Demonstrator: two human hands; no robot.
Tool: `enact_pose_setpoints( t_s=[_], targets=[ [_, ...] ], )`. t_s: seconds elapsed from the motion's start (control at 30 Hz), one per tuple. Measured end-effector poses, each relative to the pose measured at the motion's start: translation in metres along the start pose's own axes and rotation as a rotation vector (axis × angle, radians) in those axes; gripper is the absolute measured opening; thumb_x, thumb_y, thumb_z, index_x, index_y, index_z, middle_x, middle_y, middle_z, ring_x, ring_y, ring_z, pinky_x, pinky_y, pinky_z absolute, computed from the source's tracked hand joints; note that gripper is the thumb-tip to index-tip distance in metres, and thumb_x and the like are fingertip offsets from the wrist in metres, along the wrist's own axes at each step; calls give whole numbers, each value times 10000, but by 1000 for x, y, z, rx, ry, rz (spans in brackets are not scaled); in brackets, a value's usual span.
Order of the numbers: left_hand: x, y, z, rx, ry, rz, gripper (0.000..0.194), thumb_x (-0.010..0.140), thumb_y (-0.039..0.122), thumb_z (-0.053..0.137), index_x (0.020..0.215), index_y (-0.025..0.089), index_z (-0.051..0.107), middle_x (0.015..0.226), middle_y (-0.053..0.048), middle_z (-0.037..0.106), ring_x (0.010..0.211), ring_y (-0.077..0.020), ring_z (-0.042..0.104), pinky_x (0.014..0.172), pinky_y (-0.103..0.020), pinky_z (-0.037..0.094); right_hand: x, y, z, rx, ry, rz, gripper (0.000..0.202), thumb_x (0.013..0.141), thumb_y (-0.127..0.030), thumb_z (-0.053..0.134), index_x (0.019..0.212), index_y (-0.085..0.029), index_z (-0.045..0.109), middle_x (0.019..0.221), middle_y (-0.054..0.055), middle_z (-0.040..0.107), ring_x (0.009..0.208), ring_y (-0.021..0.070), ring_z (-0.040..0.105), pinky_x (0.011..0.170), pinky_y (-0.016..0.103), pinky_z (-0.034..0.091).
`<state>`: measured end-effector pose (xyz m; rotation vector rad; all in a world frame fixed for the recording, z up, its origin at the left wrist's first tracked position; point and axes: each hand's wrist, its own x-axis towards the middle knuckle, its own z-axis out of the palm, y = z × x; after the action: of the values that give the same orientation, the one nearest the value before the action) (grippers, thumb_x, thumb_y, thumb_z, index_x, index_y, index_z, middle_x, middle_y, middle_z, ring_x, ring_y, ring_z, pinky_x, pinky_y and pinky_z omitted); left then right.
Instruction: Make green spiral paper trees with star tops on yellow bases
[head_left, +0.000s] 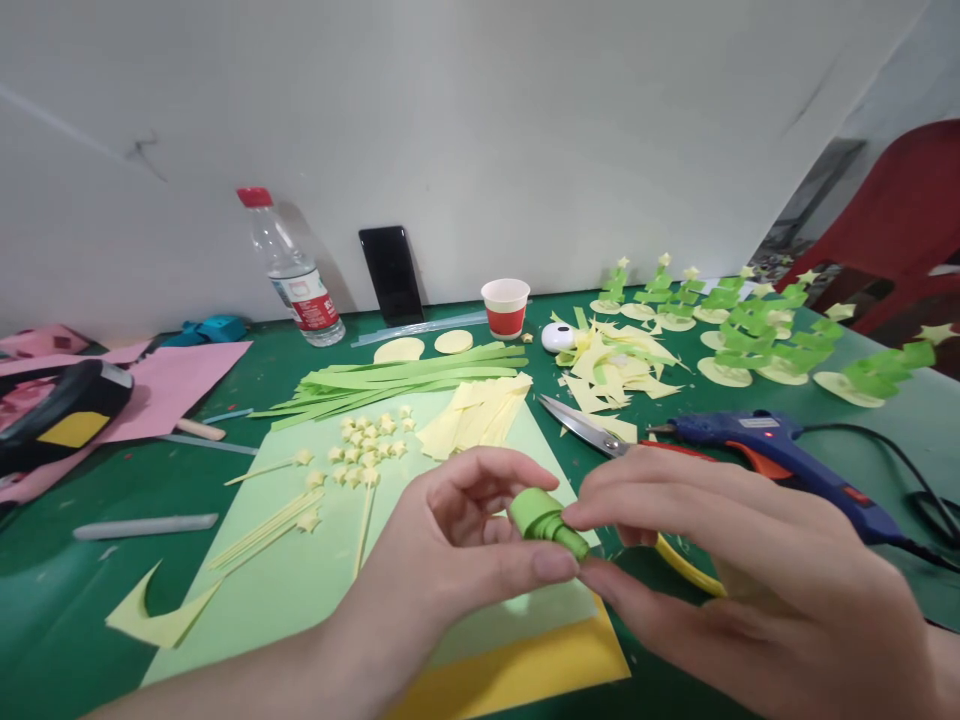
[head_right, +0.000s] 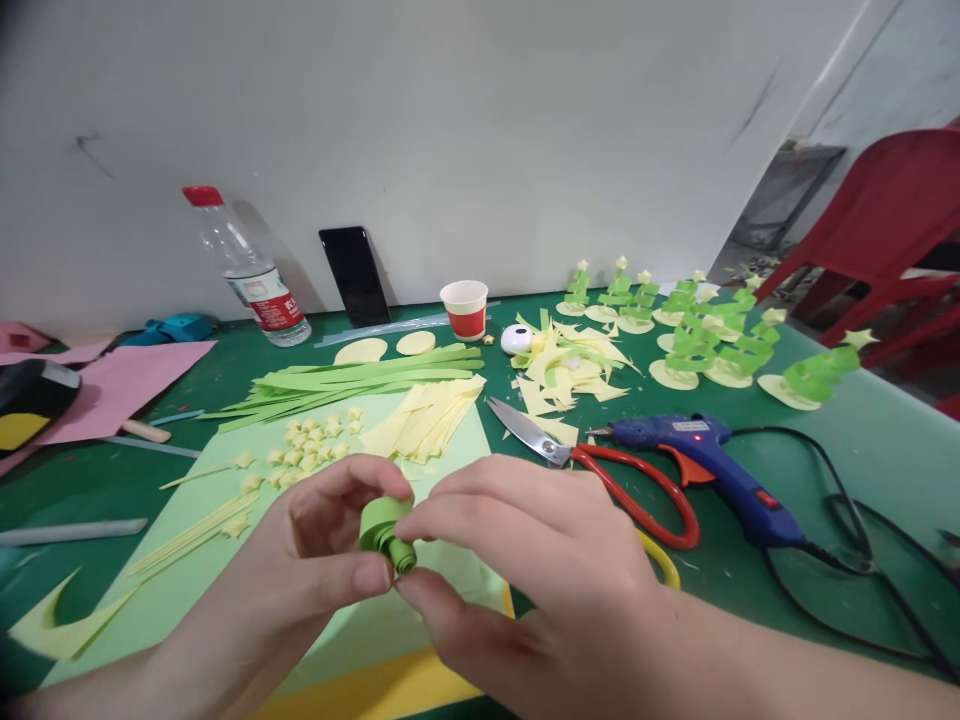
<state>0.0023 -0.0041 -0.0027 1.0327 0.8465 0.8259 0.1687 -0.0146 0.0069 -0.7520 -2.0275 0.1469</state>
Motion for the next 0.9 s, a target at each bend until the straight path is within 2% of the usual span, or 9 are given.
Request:
enact_pose_setpoints(
  t_s=[0.1,0.23,0.4,0.47,0.53,0.6,0.7,0.77,0.9],
  targets=[
    [0,-1,-1,-30,19,17,228,578,189,782,755,246,651,622,57,525,532,-56,418,507,-138,383,0,0,0,-31,47,-17,229,682,-15,558,817,-198,590,674,-15,677,587,76,630,571,105,526],
    [1,-1,-2,-78,47,80,176,621,221,773,750,254,658,632,61,559,548,-44,458,513,-102,399,4,-3,-4,-40,127,6,257,647,33,554,767,-191,591,601,-34,662,517,70,617,497,98,507],
    [3,1,-3,-40,126,164,160,666,216,738,782,267,639,742,64,546,545,-39,417,459,-93,372,6,-1,-10,18,184,160,203,693,-23,557,736,-220,581,541,-57,622,452,76,570,435,138,484],
    [4,1,-3,-28,172,187,146,694,249,708,819,273,636,791,52,530,637,-64,455,518,-112,412,5,1,-11,69,192,228,175,712,-54,560,732,-227,585,572,-57,628,446,61,555,437,125,481],
    [6,2,-3,-41,205,220,159,718,307,673,870,276,637,898,36,545,808,-103,494,653,-154,455,5,2,-11,115,175,273,147,722,-86,563,732,-231,583,604,-56,637,448,52,548,439,113,479],
    [7,3,-4,-50,156,235,198,728,377,648,898,275,644,988,25,573,940,-144,496,776,-211,449,5,3,-11,144,129,282,117,734,-112,555,728,-227,577,601,-49,637,474,59,565,436,114,477],
    [7,4,-5,35,-40,143,261,750,469,602,880,258,682,890,7,638,895,-166,530,822,-264,425,5,5,-7,151,8,211,115,735,-95,541,731,-199,590,622,-16,659,575,92,619,473,134,493],
    [6,4,-5,108,-128,48,271,762,473,591,852,247,709,797,2,656,801,-152,541,773,-257,431,4,6,-3,154,-44,149,140,726,-61,541,752,-180,610,655,-4,671,616,91,629,509,133,500],
    [3,3,-5,103,-135,-10,110,761,320,644,750,257,733,686,30,676,647,-85,539,619,-167,426,2,8,1,132,-70,91,167,713,-26,550,761,-171,618,639,-23,650,567,53,601,518,115,483]
  ],
)
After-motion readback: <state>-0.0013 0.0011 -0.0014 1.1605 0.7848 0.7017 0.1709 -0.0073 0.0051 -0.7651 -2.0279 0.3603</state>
